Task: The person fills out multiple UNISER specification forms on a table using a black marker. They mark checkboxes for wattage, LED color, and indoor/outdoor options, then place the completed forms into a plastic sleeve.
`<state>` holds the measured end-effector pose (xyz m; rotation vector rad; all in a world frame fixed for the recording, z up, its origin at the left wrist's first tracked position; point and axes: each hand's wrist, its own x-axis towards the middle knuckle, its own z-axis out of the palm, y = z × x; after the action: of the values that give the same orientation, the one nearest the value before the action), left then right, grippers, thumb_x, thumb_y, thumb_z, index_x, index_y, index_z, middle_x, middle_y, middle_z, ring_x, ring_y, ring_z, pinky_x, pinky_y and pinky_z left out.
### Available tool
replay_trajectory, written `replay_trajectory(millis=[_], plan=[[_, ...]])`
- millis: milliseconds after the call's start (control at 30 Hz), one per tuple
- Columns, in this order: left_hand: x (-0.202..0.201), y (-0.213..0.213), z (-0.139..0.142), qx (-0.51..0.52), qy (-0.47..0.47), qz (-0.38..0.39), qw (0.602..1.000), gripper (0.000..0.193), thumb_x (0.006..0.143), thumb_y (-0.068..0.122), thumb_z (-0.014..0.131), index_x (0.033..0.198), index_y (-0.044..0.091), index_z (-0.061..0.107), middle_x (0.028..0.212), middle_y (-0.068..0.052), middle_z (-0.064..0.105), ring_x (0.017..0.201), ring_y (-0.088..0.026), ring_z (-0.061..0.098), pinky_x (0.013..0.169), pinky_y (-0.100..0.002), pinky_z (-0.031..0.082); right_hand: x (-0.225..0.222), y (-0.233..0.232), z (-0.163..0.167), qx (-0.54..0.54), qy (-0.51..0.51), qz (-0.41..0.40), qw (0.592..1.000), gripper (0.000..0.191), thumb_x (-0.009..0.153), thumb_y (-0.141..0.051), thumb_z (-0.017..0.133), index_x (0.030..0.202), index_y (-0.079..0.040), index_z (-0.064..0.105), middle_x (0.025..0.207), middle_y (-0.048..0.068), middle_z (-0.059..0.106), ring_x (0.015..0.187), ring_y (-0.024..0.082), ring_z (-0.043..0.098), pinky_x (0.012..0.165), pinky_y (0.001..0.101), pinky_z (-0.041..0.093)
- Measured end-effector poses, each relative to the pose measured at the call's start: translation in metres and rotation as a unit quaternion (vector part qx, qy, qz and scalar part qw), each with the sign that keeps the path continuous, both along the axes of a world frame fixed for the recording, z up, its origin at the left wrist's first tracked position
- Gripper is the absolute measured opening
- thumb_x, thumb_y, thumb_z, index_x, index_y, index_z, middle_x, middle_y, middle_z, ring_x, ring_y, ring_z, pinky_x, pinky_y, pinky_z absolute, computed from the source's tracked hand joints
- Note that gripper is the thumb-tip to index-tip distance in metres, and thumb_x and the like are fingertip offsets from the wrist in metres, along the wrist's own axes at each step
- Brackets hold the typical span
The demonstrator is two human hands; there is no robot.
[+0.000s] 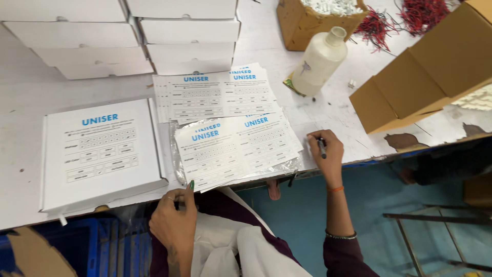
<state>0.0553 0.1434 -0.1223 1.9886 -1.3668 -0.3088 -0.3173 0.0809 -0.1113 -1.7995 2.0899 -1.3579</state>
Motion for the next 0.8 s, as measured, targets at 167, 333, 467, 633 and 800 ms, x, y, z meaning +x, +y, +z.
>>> replay_trajectory(millis=[167, 333, 467, 633, 800], plan=[[-0.008, -0.010, 0.001, 0.059, -0.011, -0.001, 0.998, 0.033, 0.082, 0.043, 0.083, 0.079, 0.010, 0.077, 0.066, 0.000, 0.071, 0.055, -0.022, 0.067, 0.053, -0.037, 0.049, 0.004, -0.005, 0.001, -0.019, -0.011, 0.013, 1.000, 0.006, 0.090, -0.007, 0.072, 0.092, -0.001, 0.074, 0.086, 0.008, 0.067, 0.066, 0.014, 0.057, 0.060, 0.0287, 0.044], [-0.010, -0.012, -0.007, 0.040, -0.007, -0.012, 0.999, 0.033, 0.086, 0.040, 0.081, 0.078, 0.008, 0.076, 0.069, -0.001, 0.072, 0.056, -0.021, 0.067, 0.055, -0.036, 0.049, 0.000, -0.014, -0.006, -0.030, -0.076, 0.053, 0.995, 0.009, 0.093, -0.008, 0.073, 0.093, 0.002, 0.074, 0.086, 0.007, 0.065, 0.069, 0.012, 0.053, 0.062, 0.0269, 0.041], [-0.011, -0.009, -0.005, 0.010, -0.033, -0.018, 0.999, 0.029, 0.090, 0.035, 0.079, 0.083, 0.008, 0.077, 0.074, -0.005, 0.073, 0.060, -0.023, 0.067, 0.057, -0.037, 0.049, 0.001, -0.024, -0.009, -0.015, -0.194, 0.069, 0.978, 0.012, 0.095, -0.009, 0.070, 0.094, 0.003, 0.072, 0.088, 0.005, 0.064, 0.069, 0.010, 0.058, 0.063, 0.0244, 0.044], [-0.009, -0.001, 0.010, -0.072, -0.039, -0.023, 0.996, 0.017, 0.095, 0.022, 0.072, 0.093, 0.006, 0.077, 0.087, -0.008, 0.075, 0.060, -0.026, 0.066, 0.055, -0.037, 0.048, 0.002, -0.029, -0.009, -0.022, -0.230, 0.092, 0.969, 0.013, 0.096, -0.007, 0.067, 0.096, 0.005, 0.072, 0.094, 0.007, 0.066, 0.076, 0.011, 0.063, 0.068, 0.0244, 0.050], [-0.011, 0.001, 0.022, -0.068, 0.041, 0.000, 0.997, 0.014, 0.094, 0.016, 0.074, 0.098, 0.003, 0.076, 0.081, -0.009, 0.073, 0.056, -0.019, 0.058, 0.053, -0.034, 0.044, -0.002, -0.027, -0.011, -0.021, -0.239, 0.094, 0.966, 0.013, 0.096, -0.006, 0.067, 0.096, 0.006, 0.072, 0.096, 0.008, 0.067, 0.076, 0.012, 0.063, 0.069, 0.0248, 0.050]])
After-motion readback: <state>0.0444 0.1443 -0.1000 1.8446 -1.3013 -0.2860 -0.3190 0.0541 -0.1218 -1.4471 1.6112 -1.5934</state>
